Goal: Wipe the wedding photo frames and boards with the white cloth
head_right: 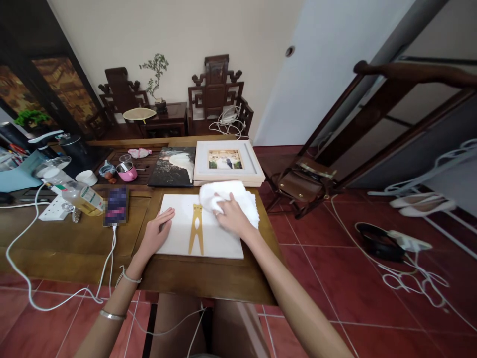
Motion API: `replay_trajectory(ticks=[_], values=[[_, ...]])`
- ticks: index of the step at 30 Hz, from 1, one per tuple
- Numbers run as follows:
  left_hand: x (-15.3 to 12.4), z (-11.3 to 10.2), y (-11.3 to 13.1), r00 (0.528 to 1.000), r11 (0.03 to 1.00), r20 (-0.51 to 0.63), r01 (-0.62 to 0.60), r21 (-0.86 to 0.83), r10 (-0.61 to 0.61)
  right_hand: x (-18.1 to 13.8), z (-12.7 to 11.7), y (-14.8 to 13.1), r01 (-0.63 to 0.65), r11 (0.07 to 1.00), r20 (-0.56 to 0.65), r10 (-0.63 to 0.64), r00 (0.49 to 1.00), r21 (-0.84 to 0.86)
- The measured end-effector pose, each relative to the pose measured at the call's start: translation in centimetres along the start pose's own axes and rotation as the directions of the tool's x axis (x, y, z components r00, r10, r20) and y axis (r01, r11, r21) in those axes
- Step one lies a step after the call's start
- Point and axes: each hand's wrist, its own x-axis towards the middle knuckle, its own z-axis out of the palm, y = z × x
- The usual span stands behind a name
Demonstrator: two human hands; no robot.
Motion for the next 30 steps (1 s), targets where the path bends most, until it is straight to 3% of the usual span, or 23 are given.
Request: replay_trajectory(ticks=[3, 7, 10, 13, 16, 18, 20, 23, 26, 30], values=[[0.0, 0.0, -0.1, 1.0, 1.0, 0.002, -0.003, 0.003, 0.003, -4.3, -0.6, -2.0, 0.068, 0.997, 0.112, -0.062, 0.992, -0.046], [0.0, 0.1, -0.1, 1.0, 1.0, 0.007, -0.009, 0.009, 0.009, -11.1, -2.4, -4.7, 0.092, 0.995, 0.328, -0.076, 0.942, -0.034], [-0.1, 0.1, -0.1, 1.0, 1.0, 0.005, -0.012, 0.015, 0.012, -13.4, -3.5, -5.4, 0.136, 0.991, 0.418, -0.129, 0.899, 0.012], [-0.1, 0.1, -0.2, 1.0, 1.0, -0.001, -0.011, 0.018, 0.011, -12.1, -3.3, -3.9, 0.079, 0.997, 0.377, -0.077, 0.923, 0.011], [-0.1, 0.1, -0.3, 1.0, 1.0, 0.001, -0.011, 0.022, 0.01, -7.8, -2.0, -1.8, -0.029, 0.999, 0.225, 0.036, 0.974, -0.031], [-0.1, 0.1, -0.3, 1.0, 1.0, 0.001, -0.012, 0.023, 0.012, -4.3, -0.9, -1.2, -0.027, 0.998, 0.126, 0.034, 0.991, -0.056], [0.0, 0.1, -0.3, 1.0, 1.0, 0.001, -0.015, 0.022, 0.015, -1.1, 0.1, -1.6, -0.013, 0.997, 0.044, 0.016, 0.999, -0.082], [0.0, 0.0, -0.4, 1.0, 1.0, -0.005, -0.02, 0.018, 0.021, 1.2, 1.7, -3.6, 0.048, 0.994, 0.03, -0.045, 0.999, -0.097], [0.0, 0.0, -0.3, 1.0, 1.0, -0.002, -0.018, 0.016, 0.018, -0.6, 3.1, -5.7, 0.232, 0.964, 0.081, -0.223, 0.971, -0.132], [-0.1, -0.1, -0.2, 1.0, 1.0, 0.006, -0.015, 0.018, 0.014, -6.7, 3.3, -7.3, 0.408, 0.911, 0.161, -0.394, 0.905, -0.064]])
